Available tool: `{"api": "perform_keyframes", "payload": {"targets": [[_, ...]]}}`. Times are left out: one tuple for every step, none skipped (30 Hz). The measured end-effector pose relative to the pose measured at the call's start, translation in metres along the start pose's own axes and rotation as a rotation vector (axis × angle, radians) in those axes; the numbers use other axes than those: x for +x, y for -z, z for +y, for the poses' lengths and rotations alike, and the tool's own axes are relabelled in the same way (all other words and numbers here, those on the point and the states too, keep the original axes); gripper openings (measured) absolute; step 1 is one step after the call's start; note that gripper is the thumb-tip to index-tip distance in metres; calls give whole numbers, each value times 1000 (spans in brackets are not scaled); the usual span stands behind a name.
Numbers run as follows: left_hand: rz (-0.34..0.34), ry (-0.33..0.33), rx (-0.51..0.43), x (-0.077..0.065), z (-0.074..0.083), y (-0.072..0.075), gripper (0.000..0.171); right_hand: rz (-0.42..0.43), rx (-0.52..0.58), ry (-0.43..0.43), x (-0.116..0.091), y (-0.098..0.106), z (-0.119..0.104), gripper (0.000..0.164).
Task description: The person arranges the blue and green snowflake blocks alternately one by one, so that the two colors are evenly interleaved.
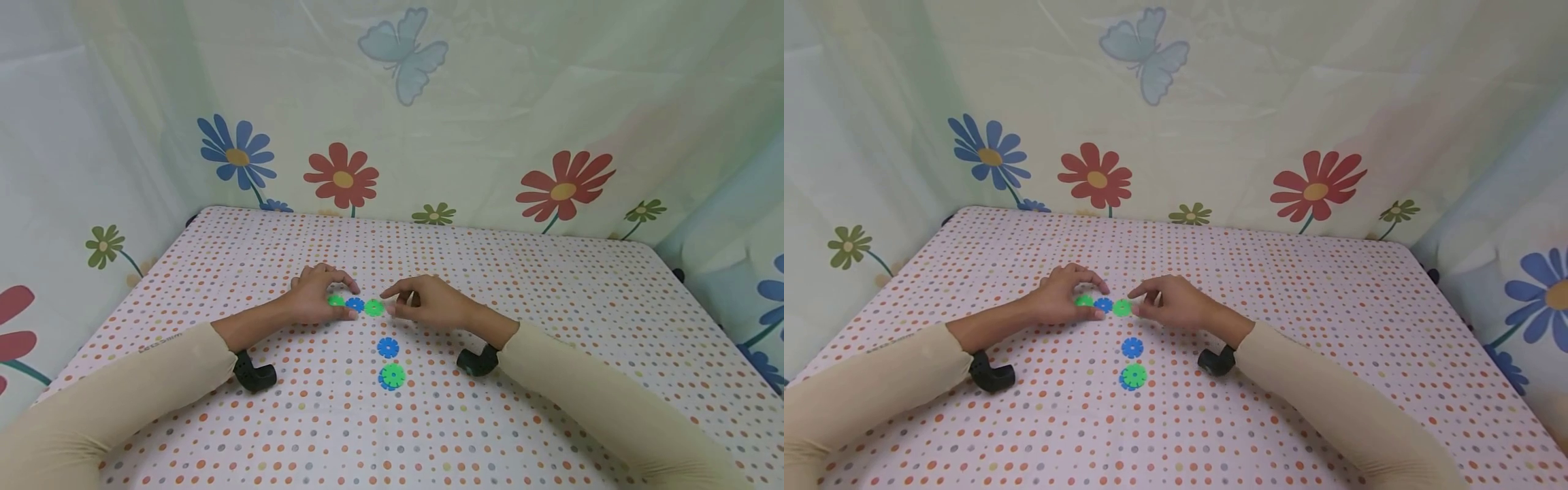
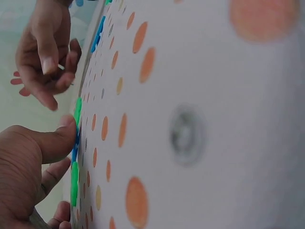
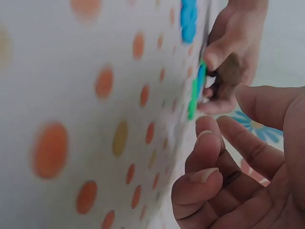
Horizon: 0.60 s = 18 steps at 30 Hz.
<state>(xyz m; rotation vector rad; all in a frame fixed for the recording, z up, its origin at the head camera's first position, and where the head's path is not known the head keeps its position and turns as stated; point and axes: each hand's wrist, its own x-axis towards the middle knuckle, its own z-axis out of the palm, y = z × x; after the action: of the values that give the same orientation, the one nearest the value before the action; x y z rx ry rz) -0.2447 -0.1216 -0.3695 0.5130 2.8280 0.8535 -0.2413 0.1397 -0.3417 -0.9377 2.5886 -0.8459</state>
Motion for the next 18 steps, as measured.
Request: {"api": "perform_keyframes", "payload": {"targets": [[1, 0, 1, 0, 0, 0, 33, -4, 3, 11, -4, 0, -1, 30], [2, 2, 1, 0, 1, 0, 34, -7, 9, 23, -9, 0, -3, 30], [3, 2, 2, -1, 1, 0, 34, -10, 8, 40, -14, 0, -5, 29], [4, 0, 2, -1, 2, 0, 34, -14, 12, 51, -19, -1, -6, 29], [6, -3, 3, -1, 2, 0, 34, -19, 18, 69, -23, -2, -8, 28], [6, -5, 6, 0, 2, -1, 34, -26, 21, 80, -28, -3, -10, 28], [6, -7, 8, 0, 2, -1, 34, -35, 30, 86, -33, -5, -12, 27], [5, -6, 9, 0, 2, -1, 34, -45, 39, 92, -37, -7, -13, 26], [4, -5, 11, 0, 2, -1, 34, -57, 46, 98, -41, -9, -14, 26], [4, -4, 11, 0, 2, -1, 34, -71, 59, 98, -45, -11, -16, 25], [5, -3, 12, 1, 3, -1, 34, -86, 70, 103, -48, -13, -17, 25], [6, -1, 11, 1, 3, 0, 34, -99, 80, 102, -51, -15, -18, 25], [7, -2, 8, 1, 3, 0, 34, -111, 91, 102, -54, -16, -19, 26], [9, 1, 3, 1, 4, 0, 34, -119, 98, 103, -56, -18, -20, 26], [12, 1, -3, 1, 4, 0, 34, -126, 108, 103, -58, -20, -20, 27], [16, 2, -8, 1, 5, 0, 34, -130, 116, 100, -60, -22, -21, 28], [19, 3, -10, 1, 5, -1, 34, -132, 120, 101, -61, -23, -21, 30], [22, 4, -14, 1, 6, -1, 33, -132, 125, 94, -62, -24, -21, 31]]}}
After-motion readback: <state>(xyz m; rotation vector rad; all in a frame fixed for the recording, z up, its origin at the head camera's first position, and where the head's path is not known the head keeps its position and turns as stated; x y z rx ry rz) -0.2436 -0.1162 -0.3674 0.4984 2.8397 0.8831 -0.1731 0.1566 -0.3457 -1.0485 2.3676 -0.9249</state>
